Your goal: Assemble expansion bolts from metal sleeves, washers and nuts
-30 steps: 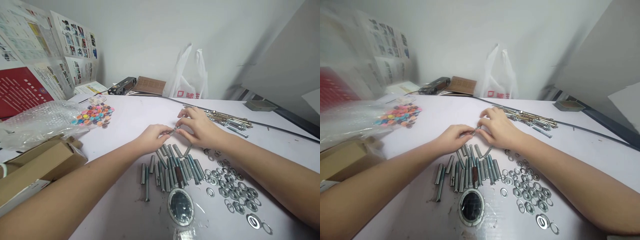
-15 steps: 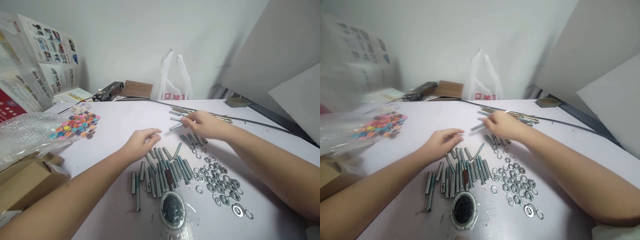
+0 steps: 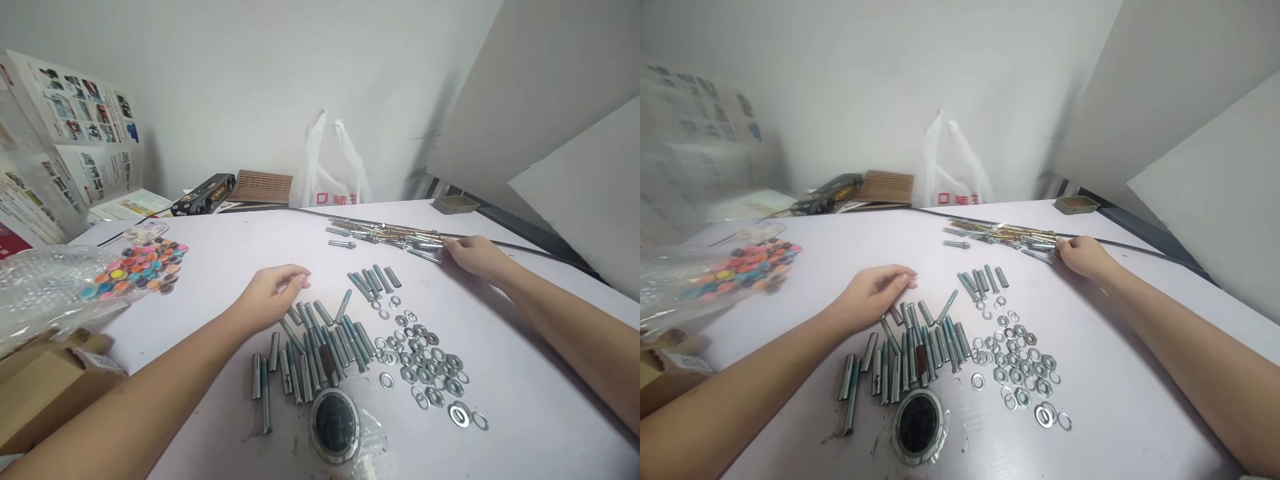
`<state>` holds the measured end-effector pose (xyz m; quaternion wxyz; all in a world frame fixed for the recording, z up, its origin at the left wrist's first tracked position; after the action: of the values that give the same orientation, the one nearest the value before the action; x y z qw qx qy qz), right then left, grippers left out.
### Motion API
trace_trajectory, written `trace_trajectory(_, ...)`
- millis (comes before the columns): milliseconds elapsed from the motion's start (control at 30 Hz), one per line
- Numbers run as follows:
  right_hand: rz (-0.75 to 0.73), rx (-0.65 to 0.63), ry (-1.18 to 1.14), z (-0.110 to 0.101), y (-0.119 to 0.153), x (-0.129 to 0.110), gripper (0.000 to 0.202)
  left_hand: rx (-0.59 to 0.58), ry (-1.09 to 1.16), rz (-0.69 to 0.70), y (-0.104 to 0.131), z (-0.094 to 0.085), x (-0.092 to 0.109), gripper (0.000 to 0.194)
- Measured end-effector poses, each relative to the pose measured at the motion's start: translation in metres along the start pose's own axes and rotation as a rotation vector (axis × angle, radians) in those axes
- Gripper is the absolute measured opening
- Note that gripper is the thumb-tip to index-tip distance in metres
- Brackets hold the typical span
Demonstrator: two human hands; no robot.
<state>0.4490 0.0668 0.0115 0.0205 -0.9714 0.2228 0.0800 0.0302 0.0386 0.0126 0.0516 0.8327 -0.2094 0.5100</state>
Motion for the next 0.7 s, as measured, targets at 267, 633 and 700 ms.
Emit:
trace_trajectory(267, -0.178, -0.011, 0.061, 0.006, 0.012, -0.015, 0.048, 0.006, -0.02, 0.016, -0.001, 0.0, 0.003, 0.034)
trace_trajectory(633, -0.206, 0.062, 0.107, 0.0, 0.018, -0.008, 0.047, 0.029, -0.042, 0.013, 0.0, 0.001, -0.001, 0.034)
trace_trajectory(700, -0.224, 0.066, 0.115, 0.001, 0.017, -0.007, 0.045, 0.032, -0.039, 0.011, 0.0, 0.001, -0.001, 0.035)
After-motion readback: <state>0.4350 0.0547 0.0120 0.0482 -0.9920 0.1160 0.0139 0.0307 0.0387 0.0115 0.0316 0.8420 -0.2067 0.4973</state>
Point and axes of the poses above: each hand's wrist, its own y-axis away from the middle knuckle, its own z-axis out of the palm, x = y × z, the point moved 5 cm from there along -y, towards the middle knuckle, and after that the axes turned 11 degrees about y, right-handed, at the moved point
